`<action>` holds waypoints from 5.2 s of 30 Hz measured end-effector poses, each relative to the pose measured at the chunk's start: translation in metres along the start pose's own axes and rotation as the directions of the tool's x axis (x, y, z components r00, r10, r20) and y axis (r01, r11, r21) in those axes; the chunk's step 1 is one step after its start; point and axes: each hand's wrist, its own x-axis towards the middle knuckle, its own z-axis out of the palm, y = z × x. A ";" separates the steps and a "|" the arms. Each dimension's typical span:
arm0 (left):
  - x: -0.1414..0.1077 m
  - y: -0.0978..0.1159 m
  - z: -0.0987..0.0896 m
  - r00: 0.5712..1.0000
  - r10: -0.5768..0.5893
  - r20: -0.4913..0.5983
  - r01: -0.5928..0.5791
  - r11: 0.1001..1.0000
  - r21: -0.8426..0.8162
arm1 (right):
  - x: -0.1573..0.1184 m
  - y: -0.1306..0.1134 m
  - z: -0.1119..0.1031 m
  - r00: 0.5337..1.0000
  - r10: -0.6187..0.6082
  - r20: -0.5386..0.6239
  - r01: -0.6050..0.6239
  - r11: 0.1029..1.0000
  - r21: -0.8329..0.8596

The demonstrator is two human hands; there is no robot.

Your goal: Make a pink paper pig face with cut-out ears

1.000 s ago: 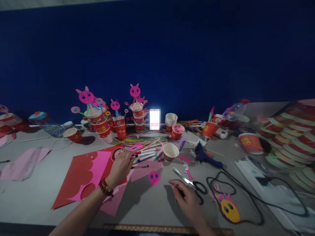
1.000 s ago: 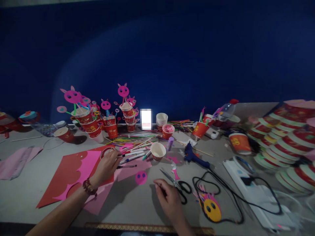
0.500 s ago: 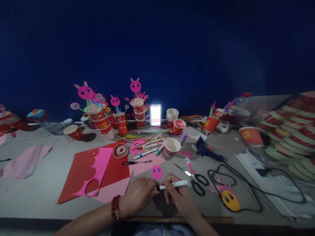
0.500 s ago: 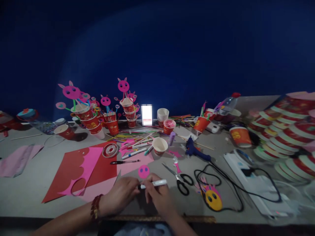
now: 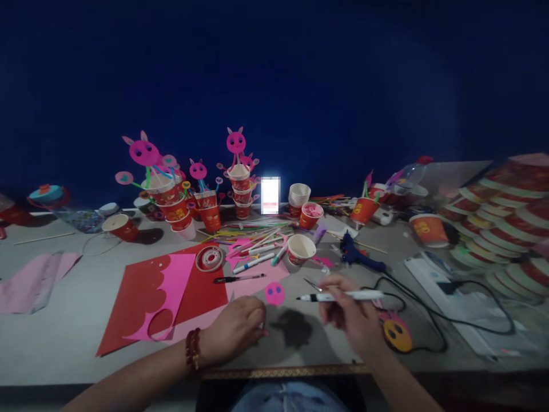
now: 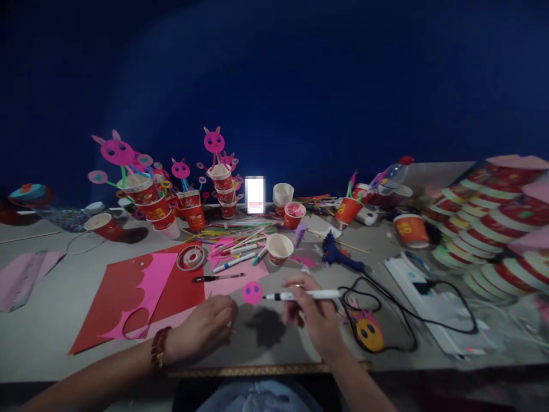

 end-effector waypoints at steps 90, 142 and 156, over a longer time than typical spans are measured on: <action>0.008 -0.015 0.033 0.989 0.143 -0.031 -0.118 0.905 0.409 | 0.049 0.085 0.040 0.931 -0.233 0.282 0.327 0.874 -0.358; 0.007 -0.017 0.034 0.986 0.164 -0.022 -0.139 0.891 0.432 | 0.048 0.090 0.040 0.928 -0.268 0.257 0.352 0.858 -0.374; 0.007 -0.016 0.034 0.988 0.156 -0.018 -0.133 0.896 0.423 | 0.048 0.087 0.040 0.930 -0.242 0.277 0.335 0.868 -0.367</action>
